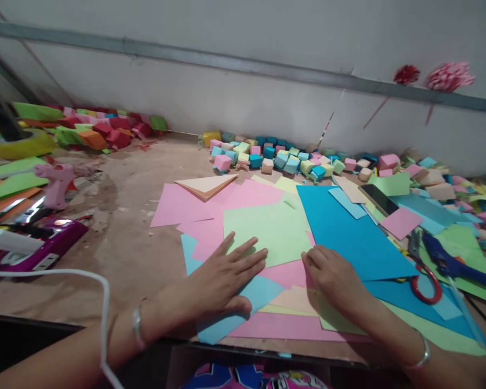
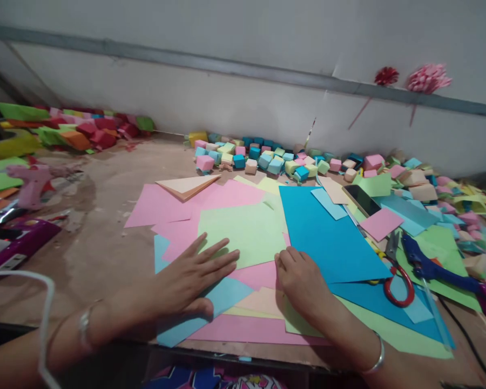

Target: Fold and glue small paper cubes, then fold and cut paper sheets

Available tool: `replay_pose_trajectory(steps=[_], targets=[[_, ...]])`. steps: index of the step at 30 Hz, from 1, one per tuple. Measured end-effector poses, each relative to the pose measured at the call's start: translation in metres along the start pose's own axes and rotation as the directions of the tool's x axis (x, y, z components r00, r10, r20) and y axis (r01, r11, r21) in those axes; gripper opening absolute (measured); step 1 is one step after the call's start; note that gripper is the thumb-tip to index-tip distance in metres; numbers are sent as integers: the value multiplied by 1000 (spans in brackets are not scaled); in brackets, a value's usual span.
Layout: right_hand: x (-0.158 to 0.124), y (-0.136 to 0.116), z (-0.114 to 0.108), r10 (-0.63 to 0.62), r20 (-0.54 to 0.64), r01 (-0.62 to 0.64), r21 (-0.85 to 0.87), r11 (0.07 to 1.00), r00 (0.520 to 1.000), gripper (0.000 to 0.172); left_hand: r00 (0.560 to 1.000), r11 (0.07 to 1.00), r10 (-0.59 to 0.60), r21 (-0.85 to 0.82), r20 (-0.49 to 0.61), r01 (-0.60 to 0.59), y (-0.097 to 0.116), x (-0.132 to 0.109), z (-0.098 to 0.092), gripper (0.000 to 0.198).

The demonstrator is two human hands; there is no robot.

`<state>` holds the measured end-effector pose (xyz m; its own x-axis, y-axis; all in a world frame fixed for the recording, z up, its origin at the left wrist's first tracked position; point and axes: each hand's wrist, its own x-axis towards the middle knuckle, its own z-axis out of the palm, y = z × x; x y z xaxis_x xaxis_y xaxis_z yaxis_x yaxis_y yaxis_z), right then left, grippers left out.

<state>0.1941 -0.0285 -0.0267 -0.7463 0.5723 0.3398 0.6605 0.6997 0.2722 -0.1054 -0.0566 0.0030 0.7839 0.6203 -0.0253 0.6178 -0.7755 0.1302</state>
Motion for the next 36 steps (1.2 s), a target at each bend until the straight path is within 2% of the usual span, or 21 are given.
replay_pose_trajectory(steps=[3,7,11,14,16,19,23,25,27,31,34,36], targets=[[1,-2,-2,4,8,-4,-29,1000,1000,16,996,995,-82,63,29,80,-2,-28,0,72],[2,-5,-5,23,40,-20,-79,997,999,17,995,985,-90,144,-39,95,-7,-57,11,67],[1,-6,-5,-4,38,7,-97,995,999,20,992,981,-67,172,-109,85,-8,-62,16,63],[0,-5,-4,-11,46,16,-107,994,999,19,984,995,-17,97,-179,35,-9,-56,8,42],[0,-4,-5,-11,59,17,-105,994,998,17,973,998,-61,17,-221,66,-11,-47,1,33],[3,-4,-5,-21,76,28,-93,995,997,15,970,992,-121,-54,-209,112,-16,-18,-6,39],[6,-6,-7,-34,92,45,-115,992,995,15,980,996,57,-51,-189,-67,-28,48,-1,42],[7,-7,-9,-31,109,46,-137,990,994,14,986,994,92,-37,-137,-98,-36,78,5,53],[8,-8,-11,-12,139,35,-160,987,990,13,991,994,97,-39,-90,-101,-43,99,10,57],[15,-9,-16,20,154,11,-200,980,988,14,996,997,52,-45,-76,-56,-46,106,18,57],[27,-14,-16,-41,121,65,-203,977,992,16,988,994,-96,-65,-118,89,-37,99,22,52],[36,-20,-15,-113,108,133,-198,971,988,17,968,973,-209,-131,-139,192,-31,98,23,50]])
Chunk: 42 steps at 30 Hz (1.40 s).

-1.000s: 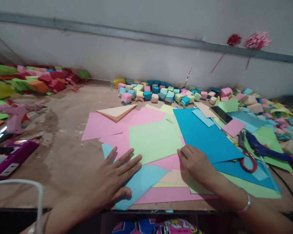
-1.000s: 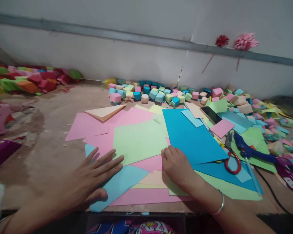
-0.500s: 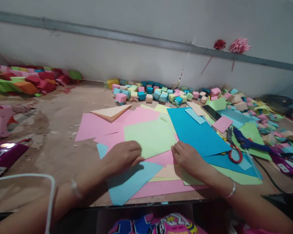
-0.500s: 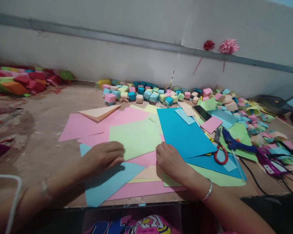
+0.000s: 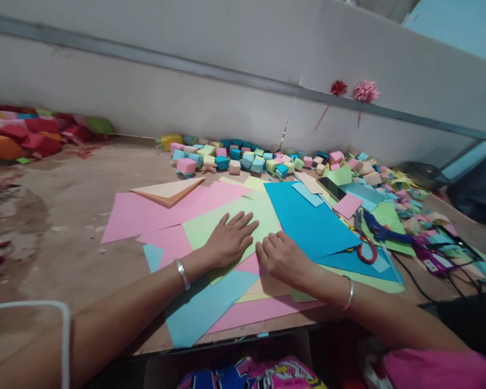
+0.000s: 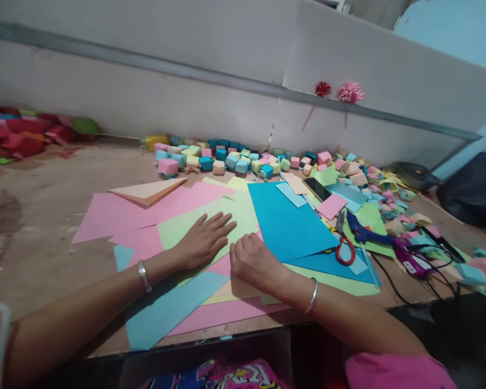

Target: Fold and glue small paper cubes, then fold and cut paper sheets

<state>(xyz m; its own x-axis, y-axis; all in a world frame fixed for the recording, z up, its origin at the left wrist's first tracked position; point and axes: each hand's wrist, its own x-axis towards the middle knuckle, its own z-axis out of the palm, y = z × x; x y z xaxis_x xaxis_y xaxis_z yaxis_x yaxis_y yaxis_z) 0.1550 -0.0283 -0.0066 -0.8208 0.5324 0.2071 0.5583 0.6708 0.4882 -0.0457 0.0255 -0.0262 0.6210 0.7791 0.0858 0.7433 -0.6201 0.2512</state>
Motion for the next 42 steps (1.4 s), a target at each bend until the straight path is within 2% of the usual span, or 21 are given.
replay_pose_trajectory(steps=[3,6,8,9,13,15,19,21,24,26,30,33,39,42], targets=[[14,-8,0,-111,-38,111,10,994,993,19,987,980,-151,-143,-57,142,2,2,-4,55],[20,-8,0,-171,-56,172,18,985,984,22,970,957,-224,-211,-98,200,-9,-8,-17,48],[19,-2,2,-159,-49,161,28,987,986,24,976,966,-191,-197,-108,168,-18,-28,-26,33],[17,2,4,-141,-47,143,43,989,989,24,985,980,-135,-161,-111,117,-22,-42,-31,26],[5,23,15,-47,-56,56,184,981,997,23,993,1000,14,-20,-115,-16,-25,-99,-38,29],[0,30,21,-11,-47,23,270,963,999,22,993,999,37,18,-111,-36,-20,-114,-35,26],[0,31,19,22,-21,-13,350,937,1000,23,993,984,19,176,-114,2,-12,-115,-28,16],[4,25,13,8,-16,-1,405,914,1000,19,993,970,26,245,-115,3,-10,-111,-27,18],[9,18,5,3,-43,21,548,836,999,9,990,966,35,258,-138,2,-4,-112,-29,25],[11,17,3,50,-26,-21,653,757,998,12,988,971,38,240,-150,-1,2,-117,-31,25],[13,20,7,117,124,-170,767,619,985,25,985,988,-23,149,-171,49,16,-129,-26,18],[13,18,7,154,175,-233,762,604,972,28,966,982,-142,89,-214,164,24,-133,-20,18],[11,3,9,289,168,-300,804,513,942,29,910,942,-334,-64,-247,328,35,-136,-11,18],[10,-2,15,354,125,-314,776,547,927,35,892,921,-390,-120,-229,371,38,-138,-8,18]])
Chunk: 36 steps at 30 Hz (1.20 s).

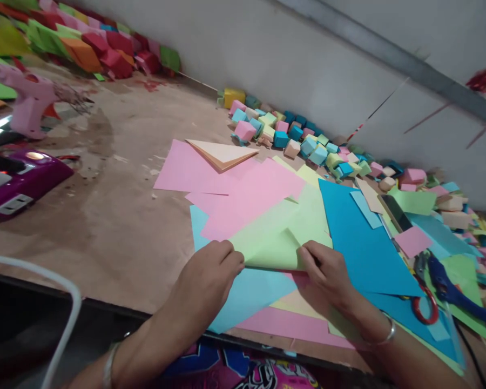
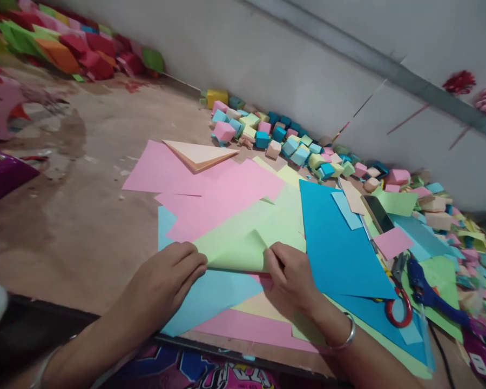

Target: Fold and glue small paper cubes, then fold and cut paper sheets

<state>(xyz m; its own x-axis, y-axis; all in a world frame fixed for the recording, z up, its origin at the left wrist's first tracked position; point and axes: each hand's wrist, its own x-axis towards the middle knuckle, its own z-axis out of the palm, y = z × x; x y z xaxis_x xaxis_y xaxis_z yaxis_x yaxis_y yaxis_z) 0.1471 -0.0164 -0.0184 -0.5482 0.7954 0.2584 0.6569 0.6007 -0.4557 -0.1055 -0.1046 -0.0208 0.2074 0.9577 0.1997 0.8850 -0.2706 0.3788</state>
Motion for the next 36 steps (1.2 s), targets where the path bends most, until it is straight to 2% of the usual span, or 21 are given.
replay_pose_trajectory(steps=[3,6,10,14,19,25,30,36], targets=[[0,3,5,-30,-59,22,-132,991,998,38,999,999,-35,-12,16,35,-2,-2,1,21],[1,5,8,-77,-68,60,-221,973,995,36,997,997,-68,-19,35,69,-4,-1,2,24],[-1,6,9,-90,-65,68,-287,955,994,36,990,993,-117,40,77,115,-1,3,1,24],[-5,2,10,-49,-24,39,-303,952,999,35,983,980,-162,132,84,151,4,7,1,22],[-7,0,7,10,-58,-28,-320,947,998,31,987,979,-136,164,82,122,4,7,4,23],[-2,-1,9,43,-41,-54,-345,937,998,39,999,988,-54,145,-1,53,0,6,6,23],[-1,-4,10,26,-33,-35,-325,945,999,41,999,993,-23,115,-32,26,0,8,6,24],[0,-4,11,-6,-20,-2,-345,939,1000,40,995,988,-50,142,-90,63,5,8,9,25]])
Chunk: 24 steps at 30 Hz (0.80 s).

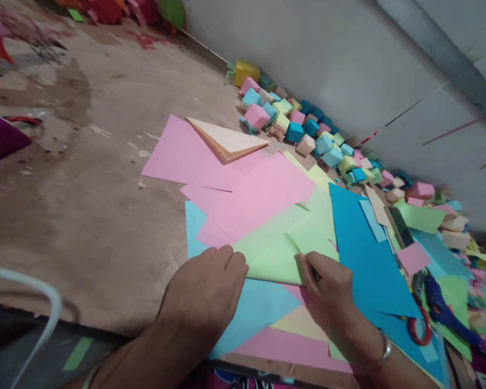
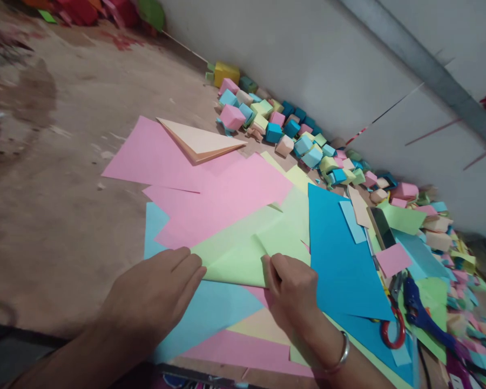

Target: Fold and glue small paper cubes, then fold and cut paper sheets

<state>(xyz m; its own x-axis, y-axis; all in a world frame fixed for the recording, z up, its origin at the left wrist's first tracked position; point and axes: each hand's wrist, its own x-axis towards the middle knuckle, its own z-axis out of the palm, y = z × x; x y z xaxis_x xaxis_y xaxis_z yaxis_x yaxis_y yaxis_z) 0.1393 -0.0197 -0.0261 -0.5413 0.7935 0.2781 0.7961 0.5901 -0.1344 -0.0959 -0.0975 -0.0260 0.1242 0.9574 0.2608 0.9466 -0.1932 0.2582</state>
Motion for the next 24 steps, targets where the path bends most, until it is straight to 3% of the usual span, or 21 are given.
replay_pose_trajectory(steps=[12,24], targets=[[2,0,1,-15,-15,16,19,1000,1000,42,999,996,-17,85,-44,21,0,1,6,30],[1,-2,2,-53,11,54,-85,995,999,40,999,992,-20,126,-49,26,1,0,7,29]])
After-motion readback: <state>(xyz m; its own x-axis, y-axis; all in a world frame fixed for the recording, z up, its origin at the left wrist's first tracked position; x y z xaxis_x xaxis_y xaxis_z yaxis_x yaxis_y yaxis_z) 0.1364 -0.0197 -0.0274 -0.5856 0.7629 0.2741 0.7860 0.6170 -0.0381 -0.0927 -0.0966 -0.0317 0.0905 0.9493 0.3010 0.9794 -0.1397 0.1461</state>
